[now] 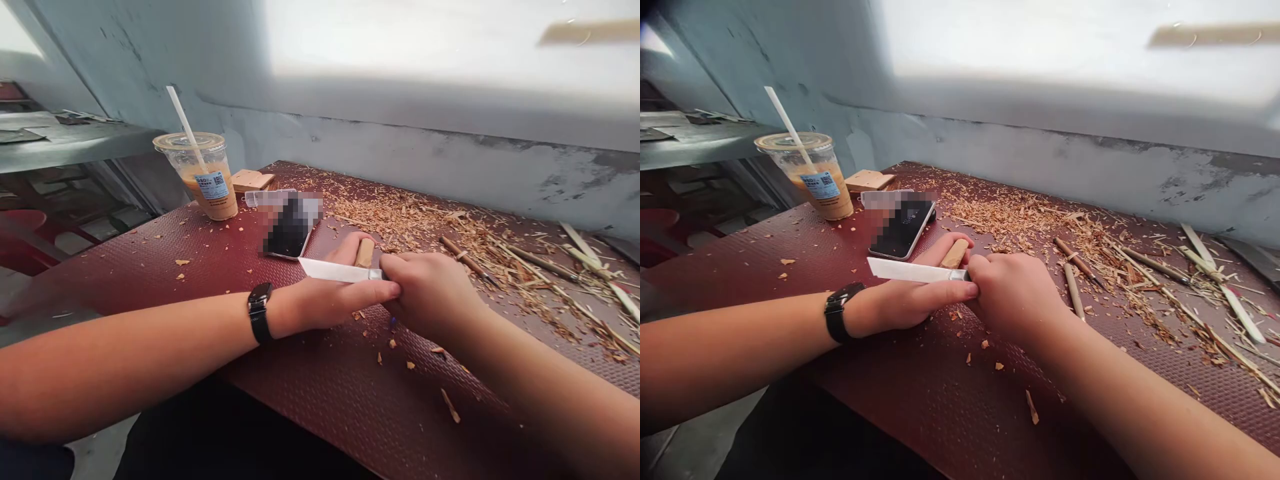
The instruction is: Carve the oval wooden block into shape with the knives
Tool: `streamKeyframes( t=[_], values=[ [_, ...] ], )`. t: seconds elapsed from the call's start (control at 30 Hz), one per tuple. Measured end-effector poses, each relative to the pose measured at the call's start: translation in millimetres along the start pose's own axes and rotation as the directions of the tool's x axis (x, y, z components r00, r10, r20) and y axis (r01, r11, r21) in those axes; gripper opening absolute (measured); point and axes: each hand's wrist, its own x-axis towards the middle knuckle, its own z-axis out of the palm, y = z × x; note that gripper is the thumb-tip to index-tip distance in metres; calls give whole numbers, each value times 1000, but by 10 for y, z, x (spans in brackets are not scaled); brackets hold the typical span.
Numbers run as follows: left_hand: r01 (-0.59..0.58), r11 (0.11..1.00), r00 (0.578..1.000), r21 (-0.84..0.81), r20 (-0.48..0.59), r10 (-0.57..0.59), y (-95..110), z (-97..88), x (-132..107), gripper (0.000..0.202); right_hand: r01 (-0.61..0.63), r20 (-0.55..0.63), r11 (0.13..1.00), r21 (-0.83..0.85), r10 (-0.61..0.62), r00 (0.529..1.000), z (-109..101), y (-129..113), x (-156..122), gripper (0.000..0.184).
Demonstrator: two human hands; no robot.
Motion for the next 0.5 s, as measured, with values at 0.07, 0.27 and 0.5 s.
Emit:
streamKeyframes(
  t=[0.07,0.27,0.5],
  values=[
    [2,999,999,-51,-32,-3,-33,11,-2,26,-68,2,997,29,68,998,16,-53,-3,20],
    [26,970,990,-243,-131,-59,-114,61,-21,31,-251,28,967,49,250,968,-2,-259,-12,31],
    [39,984,988,-171,-138,-63,-146,41,-18,26,-243,69,947,212,233,970,38,-228,-28,36]
  ],
)
